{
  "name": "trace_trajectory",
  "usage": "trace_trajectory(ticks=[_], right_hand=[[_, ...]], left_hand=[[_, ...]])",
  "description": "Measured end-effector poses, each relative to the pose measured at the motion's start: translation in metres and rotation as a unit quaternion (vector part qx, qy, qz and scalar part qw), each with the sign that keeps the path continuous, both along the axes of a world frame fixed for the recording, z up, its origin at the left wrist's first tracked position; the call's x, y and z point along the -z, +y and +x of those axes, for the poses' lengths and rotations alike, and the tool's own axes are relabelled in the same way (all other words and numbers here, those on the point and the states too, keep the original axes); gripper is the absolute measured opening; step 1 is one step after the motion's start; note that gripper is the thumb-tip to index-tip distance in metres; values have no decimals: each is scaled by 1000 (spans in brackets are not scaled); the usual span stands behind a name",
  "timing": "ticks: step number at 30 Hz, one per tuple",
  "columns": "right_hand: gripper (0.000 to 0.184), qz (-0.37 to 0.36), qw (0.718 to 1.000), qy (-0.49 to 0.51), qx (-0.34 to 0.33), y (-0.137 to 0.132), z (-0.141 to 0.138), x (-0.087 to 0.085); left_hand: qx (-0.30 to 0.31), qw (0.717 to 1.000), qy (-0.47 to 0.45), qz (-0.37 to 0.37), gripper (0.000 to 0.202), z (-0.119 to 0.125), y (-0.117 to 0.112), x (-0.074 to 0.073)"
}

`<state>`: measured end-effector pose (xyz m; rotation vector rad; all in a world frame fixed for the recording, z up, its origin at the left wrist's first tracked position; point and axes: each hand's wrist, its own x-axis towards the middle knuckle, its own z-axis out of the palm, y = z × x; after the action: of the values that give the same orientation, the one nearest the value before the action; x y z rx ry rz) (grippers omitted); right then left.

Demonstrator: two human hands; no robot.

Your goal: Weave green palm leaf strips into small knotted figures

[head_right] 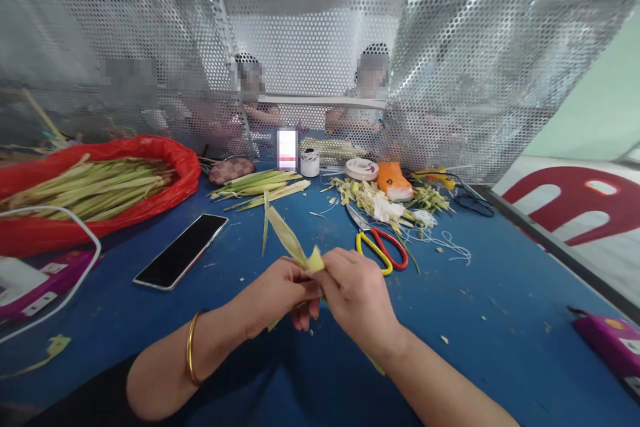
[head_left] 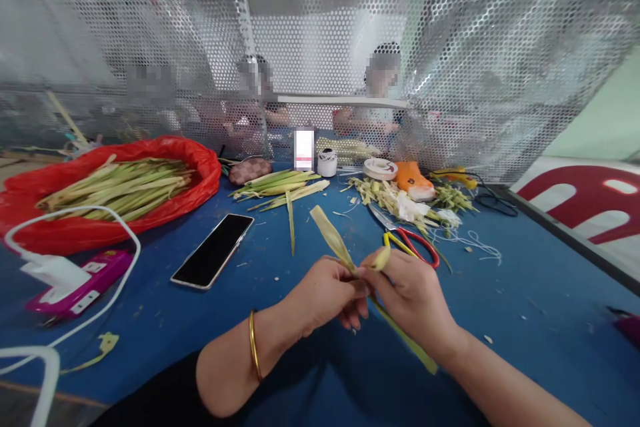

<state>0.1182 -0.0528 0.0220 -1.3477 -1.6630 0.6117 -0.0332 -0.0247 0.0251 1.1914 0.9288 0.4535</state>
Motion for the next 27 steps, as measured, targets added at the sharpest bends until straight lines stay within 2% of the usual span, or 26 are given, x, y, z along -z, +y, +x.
trace_trajectory(ticks=[2,5,9,11,17,19,21,27], right_hand=[[23,-43,997,60,-12,7,6,-4],[29,-105,974,198,-36,20,18,-10],[32,-220,935,224,-167,24,25,-14],[31,-229,926,219,-207,20,21,-15],[18,-125,977,116,-128,14,10,-12],[9,-101,987,85,-96,14,10,-9],[13,-96,990,71,-81,15,10,-7],[26,-127,986,84,-72,15,10,-3]], left_hand=[[0,999,-46,-17,27,-1,1,-2],[-27,988,-141,-57,24,-4,4,-6],[-60,970,-217,-91,27,-8,10,-9],[-70,963,-236,-112,28,-10,13,-9],[-128,947,-245,-161,18,-10,15,-6],[-142,945,-238,-173,14,-9,15,-6],[-145,947,-229,-173,12,-8,14,-7],[-175,965,-178,-74,18,-5,12,-7]])
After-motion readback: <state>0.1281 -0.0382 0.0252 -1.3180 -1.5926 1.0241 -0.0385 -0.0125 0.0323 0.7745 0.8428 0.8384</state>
